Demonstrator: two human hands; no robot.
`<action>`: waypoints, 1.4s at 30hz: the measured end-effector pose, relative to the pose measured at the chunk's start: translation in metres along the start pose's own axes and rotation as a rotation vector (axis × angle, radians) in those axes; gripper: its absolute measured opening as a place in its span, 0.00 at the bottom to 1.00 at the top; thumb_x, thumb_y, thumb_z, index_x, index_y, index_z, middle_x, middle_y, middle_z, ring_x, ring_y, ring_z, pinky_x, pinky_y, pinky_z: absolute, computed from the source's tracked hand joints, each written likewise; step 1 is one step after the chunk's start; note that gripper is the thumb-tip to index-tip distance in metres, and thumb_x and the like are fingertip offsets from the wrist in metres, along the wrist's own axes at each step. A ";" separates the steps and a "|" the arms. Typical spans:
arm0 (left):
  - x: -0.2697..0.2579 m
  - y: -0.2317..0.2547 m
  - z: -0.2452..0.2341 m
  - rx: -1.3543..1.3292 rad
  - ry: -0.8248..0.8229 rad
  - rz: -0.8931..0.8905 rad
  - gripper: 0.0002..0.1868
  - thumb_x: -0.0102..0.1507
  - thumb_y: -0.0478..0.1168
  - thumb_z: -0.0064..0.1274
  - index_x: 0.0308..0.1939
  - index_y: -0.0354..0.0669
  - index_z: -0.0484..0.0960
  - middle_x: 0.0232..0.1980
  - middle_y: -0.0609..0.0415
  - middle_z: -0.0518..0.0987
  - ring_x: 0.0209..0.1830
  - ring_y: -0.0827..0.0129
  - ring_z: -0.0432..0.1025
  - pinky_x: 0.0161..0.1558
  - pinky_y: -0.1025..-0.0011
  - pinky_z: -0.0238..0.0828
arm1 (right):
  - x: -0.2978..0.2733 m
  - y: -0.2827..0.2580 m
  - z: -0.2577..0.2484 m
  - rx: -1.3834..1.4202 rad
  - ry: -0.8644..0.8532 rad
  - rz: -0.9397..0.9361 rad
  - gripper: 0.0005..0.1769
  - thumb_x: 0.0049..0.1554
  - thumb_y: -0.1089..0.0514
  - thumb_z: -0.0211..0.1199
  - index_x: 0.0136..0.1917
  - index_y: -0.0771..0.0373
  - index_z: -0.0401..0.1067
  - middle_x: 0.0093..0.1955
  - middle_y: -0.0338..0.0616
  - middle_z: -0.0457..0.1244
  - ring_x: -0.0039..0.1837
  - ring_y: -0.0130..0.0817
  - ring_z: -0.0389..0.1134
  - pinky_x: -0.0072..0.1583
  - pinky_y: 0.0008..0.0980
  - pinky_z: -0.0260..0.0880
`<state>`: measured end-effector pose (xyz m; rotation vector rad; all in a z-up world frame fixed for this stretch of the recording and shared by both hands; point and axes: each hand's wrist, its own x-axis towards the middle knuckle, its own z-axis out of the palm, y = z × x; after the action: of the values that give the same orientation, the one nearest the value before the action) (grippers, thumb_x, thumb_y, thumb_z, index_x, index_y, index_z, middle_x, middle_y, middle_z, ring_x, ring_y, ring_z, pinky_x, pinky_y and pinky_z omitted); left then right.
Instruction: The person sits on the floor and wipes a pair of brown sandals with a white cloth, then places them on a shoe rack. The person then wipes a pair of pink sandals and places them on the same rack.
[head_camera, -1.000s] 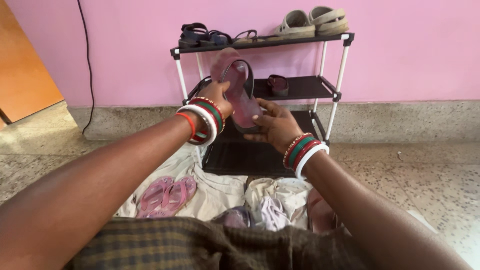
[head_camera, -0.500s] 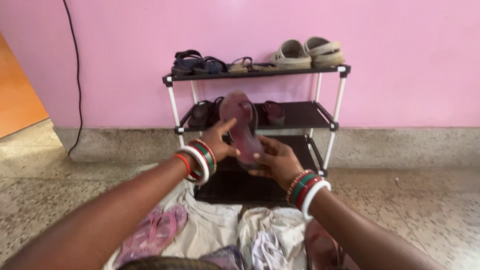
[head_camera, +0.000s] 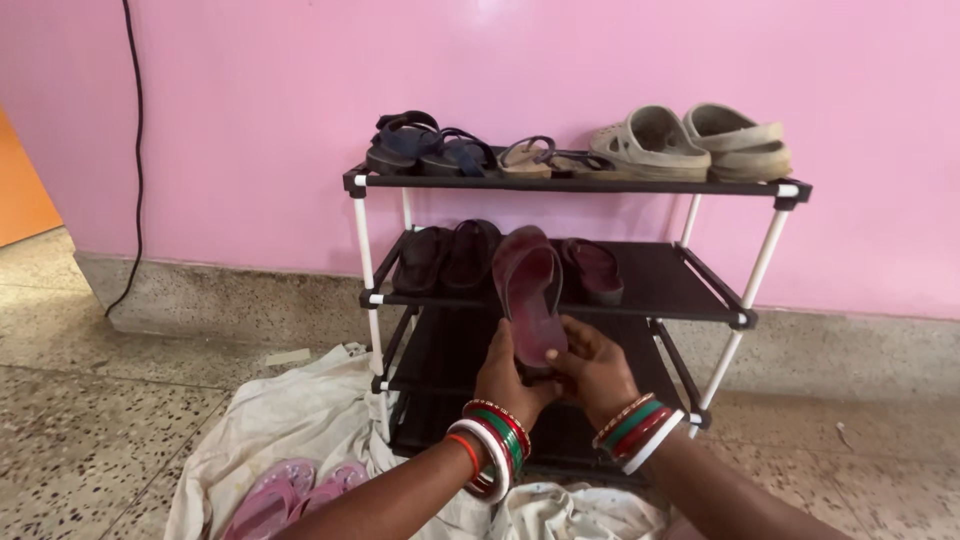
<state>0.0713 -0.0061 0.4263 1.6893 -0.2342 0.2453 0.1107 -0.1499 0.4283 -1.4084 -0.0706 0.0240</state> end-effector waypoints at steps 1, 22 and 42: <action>0.005 -0.003 0.002 0.034 0.054 -0.052 0.55 0.53 0.27 0.63 0.79 0.41 0.46 0.70 0.48 0.71 0.66 0.63 0.74 0.61 0.71 0.78 | 0.003 0.002 0.000 0.002 -0.014 -0.012 0.33 0.54 0.66 0.63 0.73 0.62 0.64 0.60 0.45 0.70 0.52 0.36 0.72 0.46 0.34 0.74; 0.149 -0.042 0.031 0.500 0.192 0.194 0.30 0.57 0.32 0.61 0.65 0.38 0.74 0.66 0.35 0.71 0.63 0.41 0.70 0.61 0.56 0.70 | 0.125 -0.019 -0.008 -0.467 0.331 -0.218 0.15 0.54 0.60 0.66 0.54 0.64 0.81 0.45 0.51 0.74 0.46 0.37 0.76 0.50 0.34 0.78; 0.132 -0.046 0.027 1.151 -0.172 0.231 0.32 0.65 0.53 0.48 0.75 0.68 0.62 0.81 0.55 0.55 0.66 0.45 0.66 0.65 0.49 0.57 | 0.115 -0.010 -0.066 -1.640 0.468 -0.833 0.22 0.50 0.48 0.61 0.55 0.57 0.80 0.66 0.56 0.66 0.61 0.63 0.68 0.62 0.59 0.65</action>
<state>0.2116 -0.0289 0.4178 2.8336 -0.4705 0.4566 0.2299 -0.2094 0.4313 -2.8366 -0.3299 -1.3127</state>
